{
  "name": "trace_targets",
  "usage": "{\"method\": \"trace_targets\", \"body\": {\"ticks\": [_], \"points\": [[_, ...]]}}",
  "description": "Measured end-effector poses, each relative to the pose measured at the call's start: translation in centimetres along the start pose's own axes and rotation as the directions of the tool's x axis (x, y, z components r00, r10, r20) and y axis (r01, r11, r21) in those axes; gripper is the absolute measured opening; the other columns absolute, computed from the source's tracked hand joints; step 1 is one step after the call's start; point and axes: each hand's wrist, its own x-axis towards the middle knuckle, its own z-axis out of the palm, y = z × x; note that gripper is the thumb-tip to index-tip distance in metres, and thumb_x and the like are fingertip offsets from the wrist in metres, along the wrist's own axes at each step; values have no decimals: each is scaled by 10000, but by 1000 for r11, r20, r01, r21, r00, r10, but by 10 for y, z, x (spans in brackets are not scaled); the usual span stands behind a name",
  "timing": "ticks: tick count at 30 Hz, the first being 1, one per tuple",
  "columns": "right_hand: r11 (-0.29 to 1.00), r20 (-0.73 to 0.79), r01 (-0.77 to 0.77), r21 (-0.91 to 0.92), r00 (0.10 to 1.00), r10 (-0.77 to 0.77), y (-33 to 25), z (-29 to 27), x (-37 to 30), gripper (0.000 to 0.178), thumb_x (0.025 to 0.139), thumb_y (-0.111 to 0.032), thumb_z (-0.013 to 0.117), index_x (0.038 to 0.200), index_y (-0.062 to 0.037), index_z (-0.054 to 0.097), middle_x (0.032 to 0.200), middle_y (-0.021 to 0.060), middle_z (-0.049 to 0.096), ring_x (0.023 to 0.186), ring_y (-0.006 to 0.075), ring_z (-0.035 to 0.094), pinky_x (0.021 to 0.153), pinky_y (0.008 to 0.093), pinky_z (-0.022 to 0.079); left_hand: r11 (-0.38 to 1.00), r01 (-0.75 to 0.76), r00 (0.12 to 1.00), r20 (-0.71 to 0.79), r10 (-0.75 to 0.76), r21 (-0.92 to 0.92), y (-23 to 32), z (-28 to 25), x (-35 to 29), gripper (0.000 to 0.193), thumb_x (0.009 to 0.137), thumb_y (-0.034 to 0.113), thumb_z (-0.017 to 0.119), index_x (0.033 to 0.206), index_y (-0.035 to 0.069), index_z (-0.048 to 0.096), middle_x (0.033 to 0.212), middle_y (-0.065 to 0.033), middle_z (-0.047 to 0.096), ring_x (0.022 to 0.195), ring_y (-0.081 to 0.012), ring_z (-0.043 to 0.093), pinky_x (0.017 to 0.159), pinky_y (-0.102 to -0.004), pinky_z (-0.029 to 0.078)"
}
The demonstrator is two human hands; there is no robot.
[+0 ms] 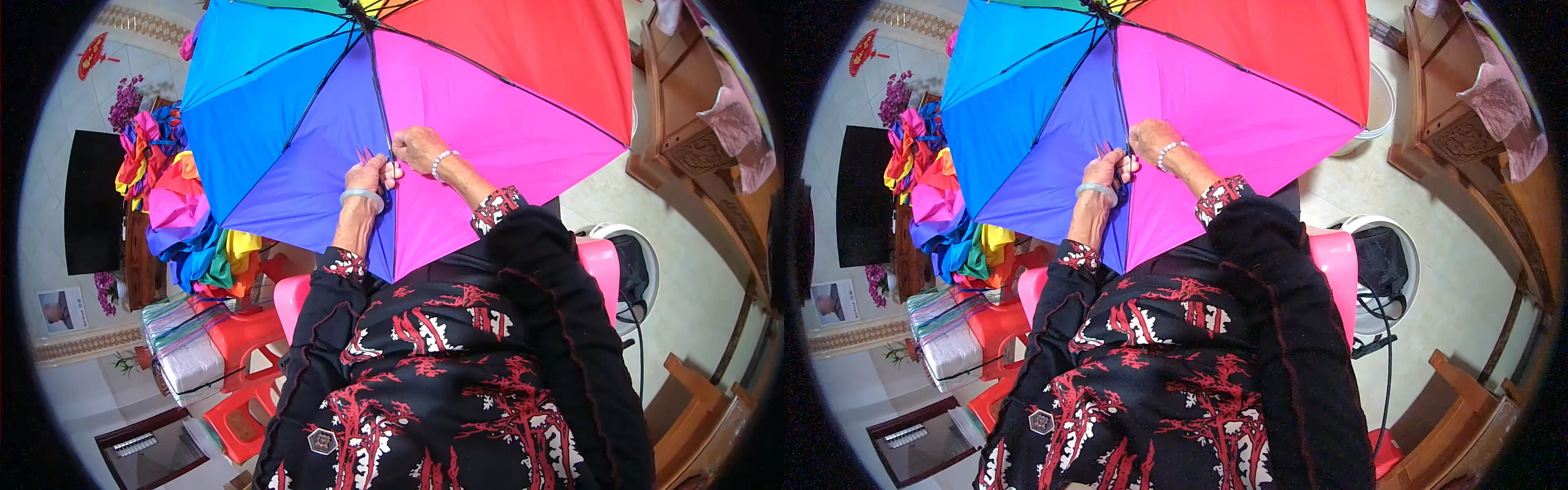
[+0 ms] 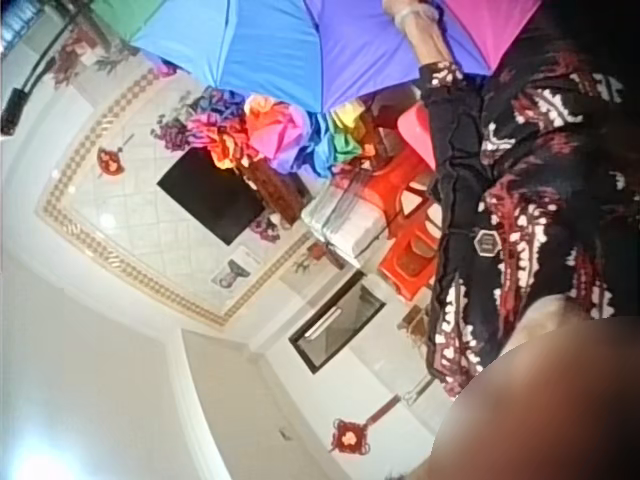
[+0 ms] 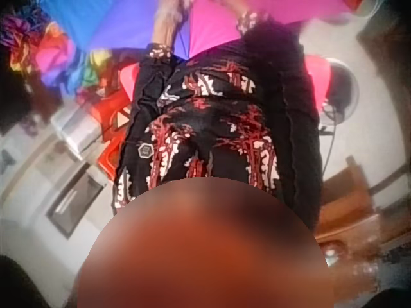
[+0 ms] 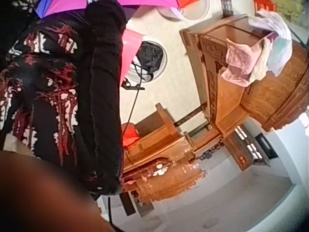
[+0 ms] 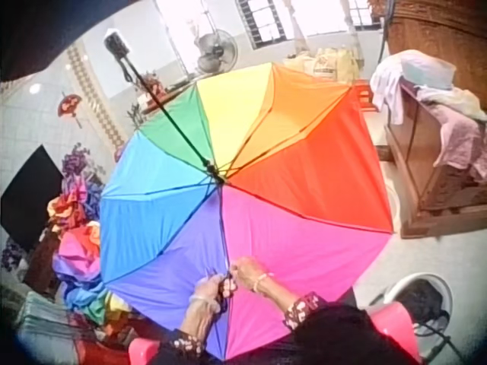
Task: The recorder is attaching rainbow-colored umbrella fabric to the metal rib tips of an umbrella frame.
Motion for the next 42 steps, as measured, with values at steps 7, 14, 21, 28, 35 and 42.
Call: {"method": "trace_targets", "body": {"ticks": [7, 14, 21, 28, 35, 42], "points": [[987, -36, 24, -159, 999, -30, -7, 5, 1, 163, 761, -164, 493, 735, -38, 592, 720, 167, 600, 712, 324, 596, 620, 429, 466, 999, -5, 1000, -22, 6, 51, 1, 5, -3, 153, 821, 96, 539, 817, -56, 526, 679, -141, 599, 510, -180, 588, 374, -224, 418], [967, -5, 62, -246, 998, -65, -10, 3, -1, 209, 783, -166, 464, 786, -14, 608, 753, 194, 603, 751, 329, 608, 643, 428, 487, 999, -12, 996, -84, 16, 38, 0, 9, -8, 164, 818, 128, 566, 780, -31, 559, 663, -123, 611, 498, -157, 575, 391, -213, 410], [914, -111, 105, -391, 981, -160, -8, -9, 2, 214, 789, -133, 444, 782, 7, 606, 771, 203, 603, 748, 351, 605, 662, 424, 494, 998, -61, 993, -96, 62, 14, -4, 6, -6, 170, 819, 136, 568, 804, -32, 543, 676, -113, 601, 522, -159, 583, 384, -216, 404], [365, -57, 26, 931, 996, 76, -60, -109, -9, 90, 841, -104, 525, 813, -18, 527, 683, 49, 563, 532, 77, 551, 380, 216, 460, 997, -65, 992, -106, 69, 34, 1, 17, -13, 183, 804, 159, 594, 798, -14, 535, 658, -92, 585, 517, -138, 572, 376, -216, 391], [818, 376, -321, 478, 916, 140, -63, -97, -15, 115, 802, -121, 554, 778, -11, 529, 606, 51, 557, 554, 100, 571, 441, 260, 482, 938, -49, 997, -41, 67, 342, 2, 17, -10, 174, 798, 154, 591, 785, -11, 535, 661, -91, 584, 486, -126, 547, 366, -219, 377], [875, -187, -88, -475, 982, -2, -18, -8, -2, 112, 730, -95, 514, 782, -18, 576, 740, 178, 606, 666, 323, 608, 582, 432, 475, 999, -28, 994, -103, 25, -27, -1, 14, -11, 106, 811, 81, 537, 782, -21, 532, 652, -93, 583, 461, -127, 525, 359, -221, 367]]}}
